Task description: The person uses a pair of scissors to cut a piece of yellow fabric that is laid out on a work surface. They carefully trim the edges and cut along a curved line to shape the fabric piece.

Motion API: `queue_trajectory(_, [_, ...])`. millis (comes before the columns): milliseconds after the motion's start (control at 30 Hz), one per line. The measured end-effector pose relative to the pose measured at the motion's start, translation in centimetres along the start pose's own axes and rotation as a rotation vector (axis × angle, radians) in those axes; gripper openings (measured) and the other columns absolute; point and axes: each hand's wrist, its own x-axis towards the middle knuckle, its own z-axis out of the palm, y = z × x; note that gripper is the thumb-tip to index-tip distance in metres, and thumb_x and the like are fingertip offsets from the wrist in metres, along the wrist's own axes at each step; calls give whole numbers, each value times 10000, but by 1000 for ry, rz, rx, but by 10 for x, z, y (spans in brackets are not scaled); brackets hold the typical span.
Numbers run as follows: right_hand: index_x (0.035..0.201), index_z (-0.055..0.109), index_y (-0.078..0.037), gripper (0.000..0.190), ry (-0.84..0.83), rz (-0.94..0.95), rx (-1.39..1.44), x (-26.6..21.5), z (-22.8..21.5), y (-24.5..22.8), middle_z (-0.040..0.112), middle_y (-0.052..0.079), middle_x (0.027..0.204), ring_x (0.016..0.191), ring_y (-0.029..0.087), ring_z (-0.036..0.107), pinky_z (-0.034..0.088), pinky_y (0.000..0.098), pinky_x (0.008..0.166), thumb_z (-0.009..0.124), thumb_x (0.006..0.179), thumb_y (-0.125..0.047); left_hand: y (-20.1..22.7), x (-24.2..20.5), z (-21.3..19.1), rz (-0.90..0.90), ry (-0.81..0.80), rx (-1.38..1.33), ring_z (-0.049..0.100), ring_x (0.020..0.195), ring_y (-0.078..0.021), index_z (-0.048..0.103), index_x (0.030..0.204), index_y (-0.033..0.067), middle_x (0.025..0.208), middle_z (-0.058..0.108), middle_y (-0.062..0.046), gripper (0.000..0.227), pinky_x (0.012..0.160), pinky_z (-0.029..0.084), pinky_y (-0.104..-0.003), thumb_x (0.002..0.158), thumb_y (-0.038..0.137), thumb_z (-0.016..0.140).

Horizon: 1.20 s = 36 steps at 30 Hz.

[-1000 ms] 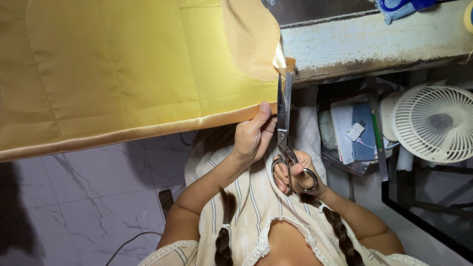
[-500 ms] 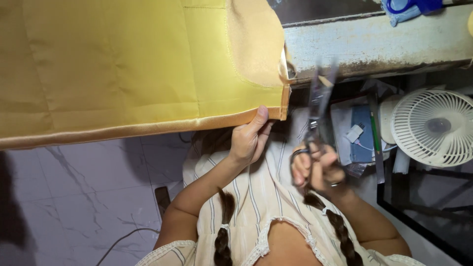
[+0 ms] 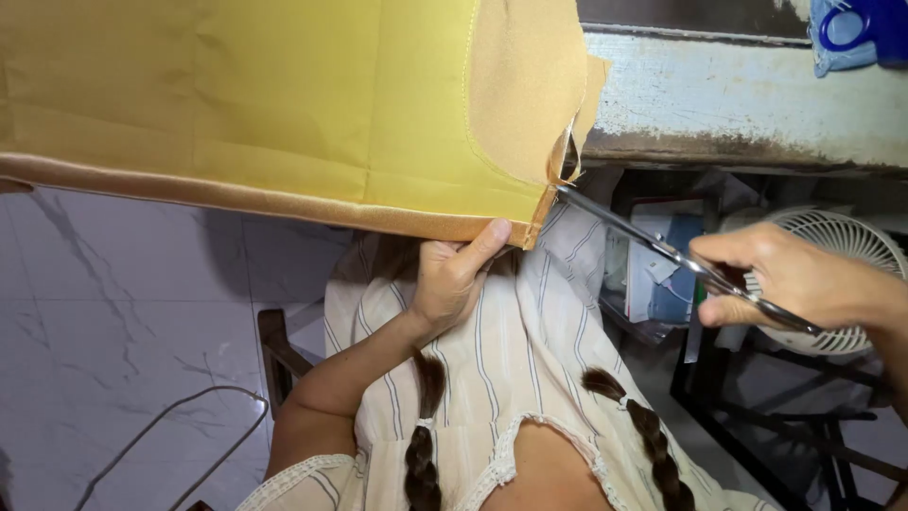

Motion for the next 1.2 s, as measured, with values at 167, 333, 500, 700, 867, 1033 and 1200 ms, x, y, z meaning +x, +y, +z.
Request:
queue_trajectory(167, [672,509,-123,587,18,-37,-109,24,-29,-28,491,-25,625,562,121,459,382,301,534,892,738,-562,-3,1,-6,-40,-18,-12,630,1240,-253,644,1305,-52,1321,671,-151,324,1134,518,-394,985,-2,670])
queue_trajectory(333, [682,462,-116,653,9,-12,-202,34,-41,-47,457,-13,638,589,140,423,364,316,556,919,741,-579,-4,1,-10,-62,-29,-18,641,1231,-266,645,1300,-51,1298,685,-156,306,1110,539,-402,998,-3,656])
queue_trajectory(500, [700,517,-126,642,-47,29,-231,31,-41,-51,552,-24,664,630,139,510,437,302,608,850,715,-676,-4,-1,-9,-87,-20,-14,657,1205,-266,660,1280,-48,1283,694,-155,292,1068,564,-387,993,7,666])
queue_trajectory(700, [669,483,-116,655,-14,-5,-232,35,-46,-57,501,-12,614,571,144,481,412,317,560,902,729,-616,-7,2,-10,29,-81,55,599,1287,-229,623,1346,-18,1358,655,-119,348,1215,439,-397,1004,23,675])
queue_trajectory(867, [658,450,-112,685,5,-58,-239,37,-45,-54,443,-11,619,566,142,437,379,321,550,899,721,-625,-1,1,-4,21,-81,48,618,1257,-218,651,1308,-23,1324,674,-114,311,1182,478,-380,1002,27,680])
queue_trajectory(1033, [654,442,-110,662,30,-127,-230,36,-41,-49,421,-16,614,555,130,422,372,326,532,867,741,-609,-3,1,-5,-10,-62,35,600,1280,-223,633,1333,-31,1352,657,-121,347,1199,459,-381,995,28,683])
queue_trajectory(1200, [617,410,-113,657,127,-294,-212,35,-35,-51,360,-17,564,511,130,349,329,332,469,914,708,-524,-7,1,-9,-46,-19,28,638,1215,-219,686,1247,-44,1279,695,-120,278,1154,498,-369,976,16,693])
